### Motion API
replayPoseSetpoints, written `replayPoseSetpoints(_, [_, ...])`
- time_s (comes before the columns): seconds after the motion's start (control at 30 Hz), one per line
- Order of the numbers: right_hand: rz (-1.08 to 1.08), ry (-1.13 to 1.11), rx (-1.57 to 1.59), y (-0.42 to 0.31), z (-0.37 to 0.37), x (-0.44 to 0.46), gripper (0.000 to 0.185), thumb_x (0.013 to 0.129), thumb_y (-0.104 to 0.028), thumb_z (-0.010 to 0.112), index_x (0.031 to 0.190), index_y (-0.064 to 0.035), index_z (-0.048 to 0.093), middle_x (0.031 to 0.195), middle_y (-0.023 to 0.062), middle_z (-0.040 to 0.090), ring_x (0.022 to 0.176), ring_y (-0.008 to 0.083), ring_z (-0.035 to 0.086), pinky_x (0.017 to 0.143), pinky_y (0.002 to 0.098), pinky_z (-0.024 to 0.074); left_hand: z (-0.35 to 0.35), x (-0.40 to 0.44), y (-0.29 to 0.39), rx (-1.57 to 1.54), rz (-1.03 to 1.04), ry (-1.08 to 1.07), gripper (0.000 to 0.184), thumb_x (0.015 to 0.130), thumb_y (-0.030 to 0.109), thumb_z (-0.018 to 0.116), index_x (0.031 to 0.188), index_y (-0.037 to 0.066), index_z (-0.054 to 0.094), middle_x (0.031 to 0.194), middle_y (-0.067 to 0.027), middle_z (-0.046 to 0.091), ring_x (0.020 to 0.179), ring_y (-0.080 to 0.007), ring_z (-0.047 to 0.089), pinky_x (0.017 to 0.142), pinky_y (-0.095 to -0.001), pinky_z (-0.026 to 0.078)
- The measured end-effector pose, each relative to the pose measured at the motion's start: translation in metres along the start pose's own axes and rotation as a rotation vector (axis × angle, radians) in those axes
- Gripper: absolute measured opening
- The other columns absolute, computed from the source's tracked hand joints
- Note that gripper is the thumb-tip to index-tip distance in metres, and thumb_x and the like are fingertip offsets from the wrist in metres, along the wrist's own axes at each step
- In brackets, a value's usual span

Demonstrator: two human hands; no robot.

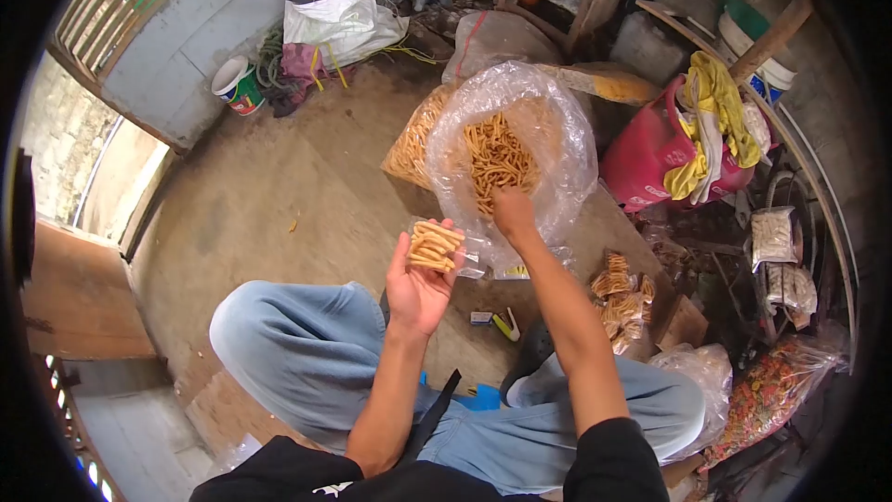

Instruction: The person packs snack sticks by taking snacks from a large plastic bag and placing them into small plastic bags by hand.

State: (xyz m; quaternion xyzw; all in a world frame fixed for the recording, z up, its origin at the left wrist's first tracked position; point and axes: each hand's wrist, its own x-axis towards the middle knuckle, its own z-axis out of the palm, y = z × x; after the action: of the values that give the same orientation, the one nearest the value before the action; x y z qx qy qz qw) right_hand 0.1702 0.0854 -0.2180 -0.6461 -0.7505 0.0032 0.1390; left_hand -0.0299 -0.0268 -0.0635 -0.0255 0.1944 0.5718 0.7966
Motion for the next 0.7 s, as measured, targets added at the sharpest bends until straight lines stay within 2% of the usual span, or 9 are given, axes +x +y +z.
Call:
replayPoseSetpoints(0.03, [-0.003,-0.002,-0.008,-0.005,-0.016,-0.001,0.014,0.077,-0.008,0.055,0.085,-0.0049,0.066,0.079,0.0129,0.065,0.074,0.0274,0.064,0.061,0.0393,0.0514,0.000,0.000,0.000,-0.018,-0.010,-0.014,0.042,0.097,0.036,0.041,0.122,0.003,0.049,0.128,-0.0154,0.051,0.116,-0.0293,0.052,0.095,-0.0408,0.049])
replayPoseSetpoints(0.1, [0.362,0.244,0.466,-0.014,-0.052,-0.011,0.015,0.084,-0.008,0.055,0.095,-0.0025,0.064,0.085,0.0122,0.068,0.068,0.0214,0.063,0.056,0.0325,0.0493,-0.002,0.001,-0.001,-0.042,-0.026,-0.032,0.044,0.097,0.037,0.040,0.122,0.002,0.049,0.129,-0.0157,0.051,0.117,-0.0300,0.052,0.095,-0.0413,0.049])
replayPoseSetpoints(0.13, [0.362,0.246,0.456,-0.014,-0.071,-0.019,0.015,0.084,-0.008,0.055,0.095,-0.0025,0.064,0.085,0.0122,0.068,0.068,0.0214,0.063,0.056,0.0325,0.0493,-0.003,0.002,-0.002,-0.077,-0.041,-0.046,0.045,0.097,0.039,0.040,0.122,0.002,0.049,0.129,-0.0160,0.051,0.118,-0.0307,0.051,0.096,-0.0418,0.048])
replayPoseSetpoints(0.2, [0.729,0.277,1.176,-0.017,-0.108,-0.042,0.016,0.089,-0.011,0.057,0.100,-0.0009,0.062,0.087,0.0091,0.068,0.064,0.0127,0.059,0.053,0.0245,0.0453,-0.004,0.002,-0.002,-0.111,-0.063,-0.063,0.047,0.097,0.040,0.039,0.123,0.002,0.049,0.130,-0.0163,0.050,0.118,-0.0315,0.051,0.097,-0.0424,0.047])
replayPoseSetpoints(0.27, [0.781,0.356,1.356,-0.034,-0.152,-0.074,0.017,0.091,-0.014,0.058,0.099,0.0001,0.062,0.084,0.0050,0.066,0.064,0.0073,0.055,0.052,0.0204,0.0422,-0.005,0.001,-0.001,-0.121,-0.056,-0.072,0.050,0.097,0.041,0.038,0.124,0.001,0.048,0.131,-0.0166,0.050,0.119,-0.0317,0.050,0.098,-0.0429,0.047])
replayPoseSetpoints(0.33, [0.826,0.432,1.516,-0.048,-0.174,-0.107,0.018,0.090,-0.015,0.060,0.099,0.0001,0.062,0.082,0.0054,0.065,0.063,0.0078,0.054,0.050,0.0204,0.0407,-0.005,-0.001,-0.001,-0.123,-0.058,-0.084,0.050,0.097,0.041,0.039,0.125,0.001,0.048,0.131,-0.0170,0.049,0.120,-0.0312,0.050,0.099,-0.0423,0.046])
replayPoseSetpoints(0.47, [0.878,0.500,1.617,-0.078,-0.193,-0.150,0.019,0.089,-0.016,0.063,0.098,-0.0002,0.063,0.079,0.0035,0.063,0.062,0.0066,0.053,0.050,0.0199,0.0392,0.003,-0.004,-0.006,-0.077,-0.039,-0.078,0.046,0.098,0.037,0.037,0.126,0.001,0.047,0.133,-0.0171,0.048,0.121,-0.0305,0.049,0.099,-0.0411,0.046])
replayPoseSetpoints(0.6, [0.790,0.558,1.515,-0.097,-0.207,-0.147,0.016,0.088,-0.016,0.065,0.095,-0.0009,0.066,0.075,0.0002,0.059,0.059,0.0041,0.048,0.049,0.0188,0.0369,0.005,-0.010,-0.012,-0.091,-0.069,-0.115,0.043,0.099,0.032,0.034,0.127,0.001,0.045,0.134,-0.0165,0.046,0.122,-0.0300,0.048,0.099,-0.0415,0.046])
replayPoseSetpoints(0.7, [0.752,0.514,1.384,-0.107,-0.213,-0.145,0.018,0.091,-0.018,0.061,0.094,-0.0015,0.065,0.074,-0.0006,0.058,0.060,0.0047,0.048,0.049,0.0189,0.0371,0.008,-0.012,-0.013,-0.107,-0.075,-0.105,0.043,0.100,0.033,0.033,0.127,0.002,0.045,0.135,-0.0158,0.046,0.123,-0.0298,0.047,0.099,-0.0420,0.046])
